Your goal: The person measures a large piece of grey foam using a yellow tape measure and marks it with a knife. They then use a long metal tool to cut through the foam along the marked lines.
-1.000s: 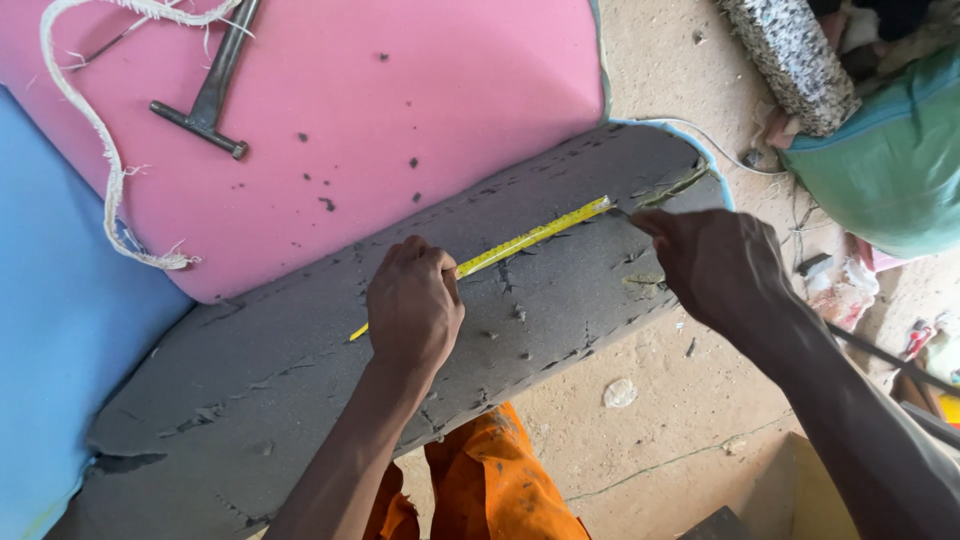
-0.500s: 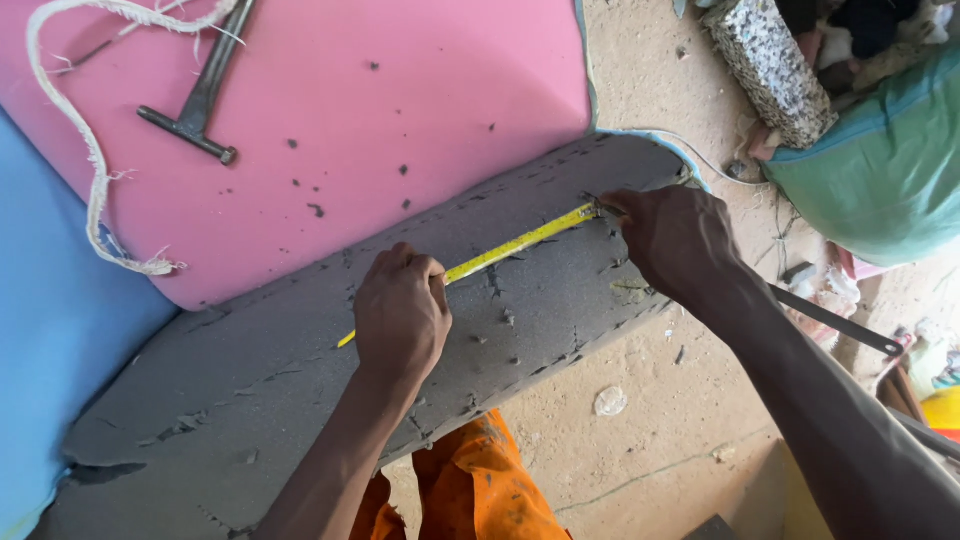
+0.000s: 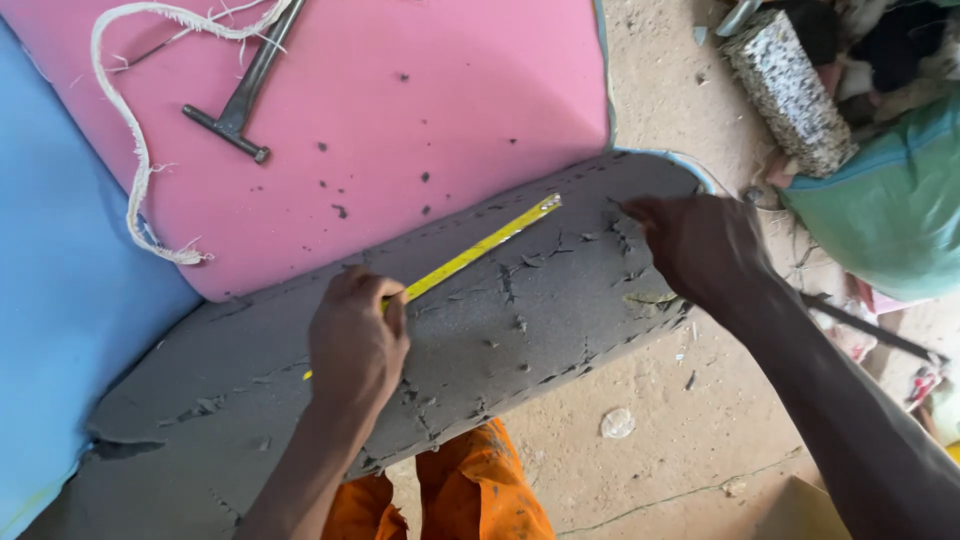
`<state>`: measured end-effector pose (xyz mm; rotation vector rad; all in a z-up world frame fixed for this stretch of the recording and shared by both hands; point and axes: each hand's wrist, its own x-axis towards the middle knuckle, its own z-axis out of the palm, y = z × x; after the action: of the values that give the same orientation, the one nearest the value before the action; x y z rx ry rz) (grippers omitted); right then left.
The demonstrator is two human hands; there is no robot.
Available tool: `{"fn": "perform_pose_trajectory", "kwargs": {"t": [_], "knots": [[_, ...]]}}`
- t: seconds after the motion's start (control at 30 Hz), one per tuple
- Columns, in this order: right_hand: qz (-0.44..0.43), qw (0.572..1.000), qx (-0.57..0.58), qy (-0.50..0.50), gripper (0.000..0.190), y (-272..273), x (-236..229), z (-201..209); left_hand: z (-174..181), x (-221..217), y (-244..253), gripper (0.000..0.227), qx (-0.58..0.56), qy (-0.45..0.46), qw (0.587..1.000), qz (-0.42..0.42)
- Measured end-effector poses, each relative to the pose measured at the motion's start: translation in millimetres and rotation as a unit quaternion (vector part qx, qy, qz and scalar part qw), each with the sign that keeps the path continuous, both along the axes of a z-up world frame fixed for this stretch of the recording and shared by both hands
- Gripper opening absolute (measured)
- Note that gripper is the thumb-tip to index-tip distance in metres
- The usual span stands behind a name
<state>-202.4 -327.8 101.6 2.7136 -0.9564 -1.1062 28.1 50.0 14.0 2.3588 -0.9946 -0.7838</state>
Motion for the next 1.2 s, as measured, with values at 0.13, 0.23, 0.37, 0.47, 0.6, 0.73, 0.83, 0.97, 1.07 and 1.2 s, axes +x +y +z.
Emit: {"fn": "perform_pose_trajectory", "kwargs": {"t": [0.13,0.23,0.37,0.47,0.6,0.73,0.83,0.97,1.07,1.2], "knots": [[-0.055,0.994,0.045,0.089,0.053,13,16,-7,21,25,45,0.006,0.023,0.024,0.999,0.012],[0.011,1.0,0.026,0.011,0.051,27,-19,21,29,44,81,0.007,0.056,-0.034,0.998,-0.011],[-0.067,0.994,0.033,0.083,0.048,42,-58,64,43,54,134,0.006,0.117,-0.044,0.992,0.009],[-0.095,0.988,0.023,0.115,0.051,37,-32,70,54,57,152,0.006,0.165,-0.035,0.985,0.031],[-0.04,0.999,0.01,-0.004,0.051,5,-20,5,59,52,173,0.008,0.188,0.011,0.981,0.048],[0.02,0.999,0.028,-0.004,0.051,-4,-22,-18,55,38,201,0.009,0.069,-0.033,0.996,0.049],[-0.031,0.998,0.028,0.039,0.054,18,-31,24,69,29,220,0.011,0.133,-0.054,0.988,0.056],[-0.087,0.988,0.022,0.123,0.051,37,-71,88,82,13,239,0.008,0.133,-0.067,0.986,0.075],[-0.12,0.987,0.038,0.101,0.055,51,-109,102,93,7,240,0.009,0.137,-0.065,0.985,0.085],[-0.138,0.984,0.114,0.002,0.062,78,-143,81,88,12,236,0.011,0.112,-0.064,0.988,0.08]]}}
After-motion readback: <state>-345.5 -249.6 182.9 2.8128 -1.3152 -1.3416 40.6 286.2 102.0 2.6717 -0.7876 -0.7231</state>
